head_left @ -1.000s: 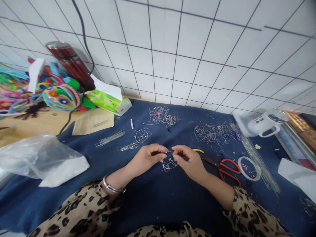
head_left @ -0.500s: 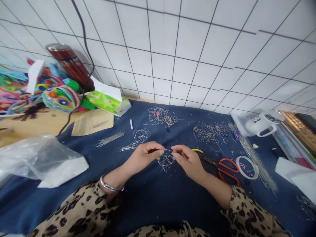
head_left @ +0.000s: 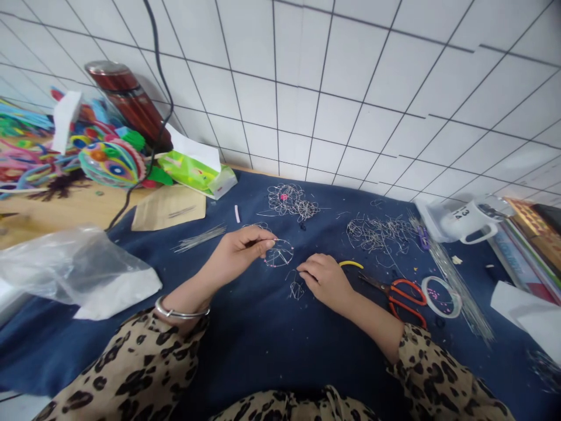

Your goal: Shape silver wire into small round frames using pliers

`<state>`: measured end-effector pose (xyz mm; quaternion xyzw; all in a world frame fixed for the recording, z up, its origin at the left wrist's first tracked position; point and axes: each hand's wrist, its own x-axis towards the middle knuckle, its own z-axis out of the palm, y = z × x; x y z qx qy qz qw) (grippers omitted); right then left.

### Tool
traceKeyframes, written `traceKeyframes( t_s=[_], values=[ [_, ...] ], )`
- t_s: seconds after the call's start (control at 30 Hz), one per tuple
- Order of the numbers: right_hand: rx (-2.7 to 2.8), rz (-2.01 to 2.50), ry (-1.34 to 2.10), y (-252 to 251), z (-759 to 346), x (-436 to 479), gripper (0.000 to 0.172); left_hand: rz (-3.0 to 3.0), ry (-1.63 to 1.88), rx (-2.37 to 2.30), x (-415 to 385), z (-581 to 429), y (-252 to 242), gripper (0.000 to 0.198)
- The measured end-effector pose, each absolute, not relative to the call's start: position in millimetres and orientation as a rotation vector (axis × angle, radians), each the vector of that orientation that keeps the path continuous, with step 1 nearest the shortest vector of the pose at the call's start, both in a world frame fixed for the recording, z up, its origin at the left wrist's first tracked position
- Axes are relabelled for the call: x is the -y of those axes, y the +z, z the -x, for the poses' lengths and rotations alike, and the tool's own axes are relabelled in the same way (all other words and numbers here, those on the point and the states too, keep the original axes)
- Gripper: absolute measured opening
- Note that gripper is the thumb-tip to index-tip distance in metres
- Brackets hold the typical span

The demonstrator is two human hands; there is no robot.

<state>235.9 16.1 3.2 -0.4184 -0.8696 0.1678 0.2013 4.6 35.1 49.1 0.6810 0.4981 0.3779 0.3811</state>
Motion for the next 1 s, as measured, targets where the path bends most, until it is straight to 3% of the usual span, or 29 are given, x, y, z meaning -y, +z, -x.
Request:
traceKeyframes(
  t_s=[0.23, 0.33, 0.4, 0.53, 0.63, 1.0],
  values=[
    [2.609, 1.456, 0.123, 33, -288, -22, 0.024, -1.69, 0.921, -1.244, -39, -7, 35, 0.021],
    [2.694, 1.645, -0.022, 37, -318, -15, 0.046, -1.621, 0.906, -1.239, -39, -9, 33, 0.021],
    [2.739, 1.662, -0.028, 33, -328, -10, 0.053, -1.569, 0.904, -1.24, -39, -11, 32, 0.022],
    [2.756, 1.635, -0.01, 28, -326, -3, 0.05, -1.534, 0.909, -1.226, -37, -14, 31, 0.023],
    [2.74, 1.624, -0.036, 29, -315, -3, 0.062, -1.552, 0.902, -1.224, -36, -16, 30, 0.021],
    [2.755, 1.637, -0.183, 19, -291, -2, 0.029, -1.563, 0.923, -1.195, -37, -14, 29, 0.02]
  ],
)
